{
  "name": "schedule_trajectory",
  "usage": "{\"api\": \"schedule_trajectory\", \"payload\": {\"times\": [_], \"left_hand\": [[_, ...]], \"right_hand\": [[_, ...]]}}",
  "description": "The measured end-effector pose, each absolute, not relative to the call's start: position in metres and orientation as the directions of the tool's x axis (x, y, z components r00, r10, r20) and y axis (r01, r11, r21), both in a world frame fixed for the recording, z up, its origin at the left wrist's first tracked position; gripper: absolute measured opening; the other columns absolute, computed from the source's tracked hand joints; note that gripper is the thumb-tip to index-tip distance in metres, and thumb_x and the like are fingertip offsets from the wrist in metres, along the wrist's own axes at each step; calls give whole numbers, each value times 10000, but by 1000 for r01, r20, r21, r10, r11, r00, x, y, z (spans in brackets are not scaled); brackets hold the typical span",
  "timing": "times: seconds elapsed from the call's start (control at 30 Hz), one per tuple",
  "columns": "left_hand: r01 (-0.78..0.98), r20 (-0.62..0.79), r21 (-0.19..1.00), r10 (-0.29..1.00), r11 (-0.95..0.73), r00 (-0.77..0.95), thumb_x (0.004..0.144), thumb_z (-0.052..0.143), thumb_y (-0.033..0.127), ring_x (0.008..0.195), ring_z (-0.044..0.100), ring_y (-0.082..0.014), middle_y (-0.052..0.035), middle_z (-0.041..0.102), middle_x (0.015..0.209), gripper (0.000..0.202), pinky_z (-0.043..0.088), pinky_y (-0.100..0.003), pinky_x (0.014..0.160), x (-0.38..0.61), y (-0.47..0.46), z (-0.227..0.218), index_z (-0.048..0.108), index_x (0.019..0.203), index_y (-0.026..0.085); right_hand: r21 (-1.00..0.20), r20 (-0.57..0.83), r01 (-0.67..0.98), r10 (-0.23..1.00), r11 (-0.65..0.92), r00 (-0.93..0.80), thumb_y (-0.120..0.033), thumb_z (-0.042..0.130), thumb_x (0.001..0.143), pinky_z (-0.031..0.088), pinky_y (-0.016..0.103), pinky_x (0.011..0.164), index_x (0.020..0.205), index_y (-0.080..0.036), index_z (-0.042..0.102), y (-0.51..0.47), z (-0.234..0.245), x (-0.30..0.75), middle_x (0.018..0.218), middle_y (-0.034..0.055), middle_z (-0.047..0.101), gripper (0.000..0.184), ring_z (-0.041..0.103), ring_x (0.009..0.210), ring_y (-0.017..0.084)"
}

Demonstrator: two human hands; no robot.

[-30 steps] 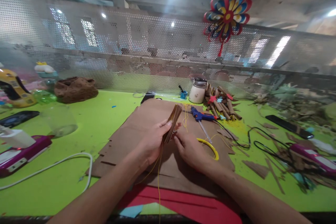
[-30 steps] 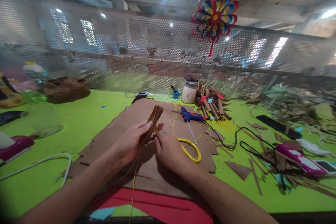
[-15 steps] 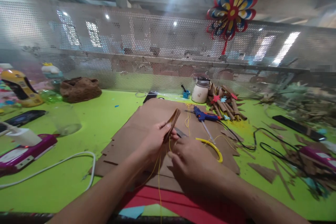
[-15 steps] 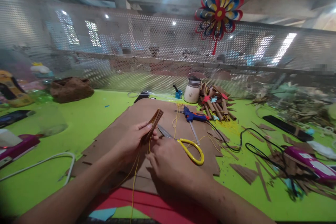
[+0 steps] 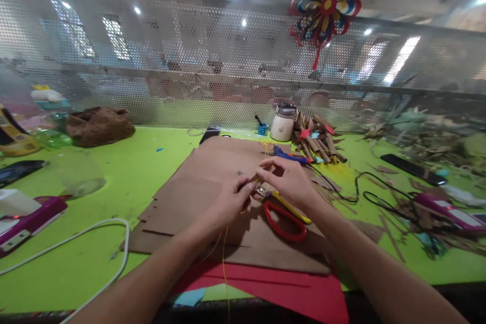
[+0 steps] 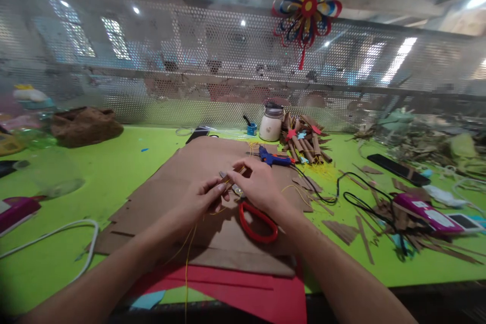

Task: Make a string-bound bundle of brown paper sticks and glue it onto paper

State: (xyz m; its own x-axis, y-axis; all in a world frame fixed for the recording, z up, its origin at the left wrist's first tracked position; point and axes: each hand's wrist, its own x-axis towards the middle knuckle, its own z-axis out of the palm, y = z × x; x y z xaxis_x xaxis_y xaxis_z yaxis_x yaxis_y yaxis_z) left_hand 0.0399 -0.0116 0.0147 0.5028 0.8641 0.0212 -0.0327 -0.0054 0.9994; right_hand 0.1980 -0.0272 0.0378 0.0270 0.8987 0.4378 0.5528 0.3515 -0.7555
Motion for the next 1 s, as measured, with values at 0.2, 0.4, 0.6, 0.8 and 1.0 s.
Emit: {"api": "schedule_trajectory", "payload": {"times": [0.2,0.4,0.6,0.8,1.0], "left_hand": [[7,30,999,860,-39,510,805,538,324,441,436,-64,12,566,641,178,307,-212,451,41,-11,11,564,782,149],[6,-20,1000,843,20,537,813,540,307,473,439,-65,-8,583,677,169,288,-209,467,43,-16,15,578,839,144],[13,-81,996,841,88,534,802,561,322,489,430,-66,-11,584,690,190,280,-207,482,42,-18,15,583,847,139],[-22,-84,993,841,113,534,806,557,321,467,418,-64,-3,574,669,174,265,-207,472,41,-16,14,561,815,148],[24,-76,997,835,75,545,810,535,273,458,418,-64,-9,582,669,133,270,-216,475,43,-16,13,569,812,144]], "right_hand": [[-910,322,295,945,290,66,-365,588,771,418,245,536,731,-130,660,-25,38,207,605,12,603,249,518,549,119],[-946,281,176,959,270,36,-380,602,767,404,232,502,774,-124,675,-18,30,216,576,3,591,266,505,520,106],[-986,163,48,986,162,34,-512,621,728,414,223,448,733,-118,645,-13,28,219,566,14,587,394,532,500,111],[-971,169,144,974,191,-151,-319,709,681,496,255,584,1090,-155,609,-17,33,226,802,26,626,452,601,702,138],[-967,193,151,976,207,-101,-286,701,677,470,262,561,958,-113,639,-14,29,227,659,-12,604,336,562,551,101]]}}
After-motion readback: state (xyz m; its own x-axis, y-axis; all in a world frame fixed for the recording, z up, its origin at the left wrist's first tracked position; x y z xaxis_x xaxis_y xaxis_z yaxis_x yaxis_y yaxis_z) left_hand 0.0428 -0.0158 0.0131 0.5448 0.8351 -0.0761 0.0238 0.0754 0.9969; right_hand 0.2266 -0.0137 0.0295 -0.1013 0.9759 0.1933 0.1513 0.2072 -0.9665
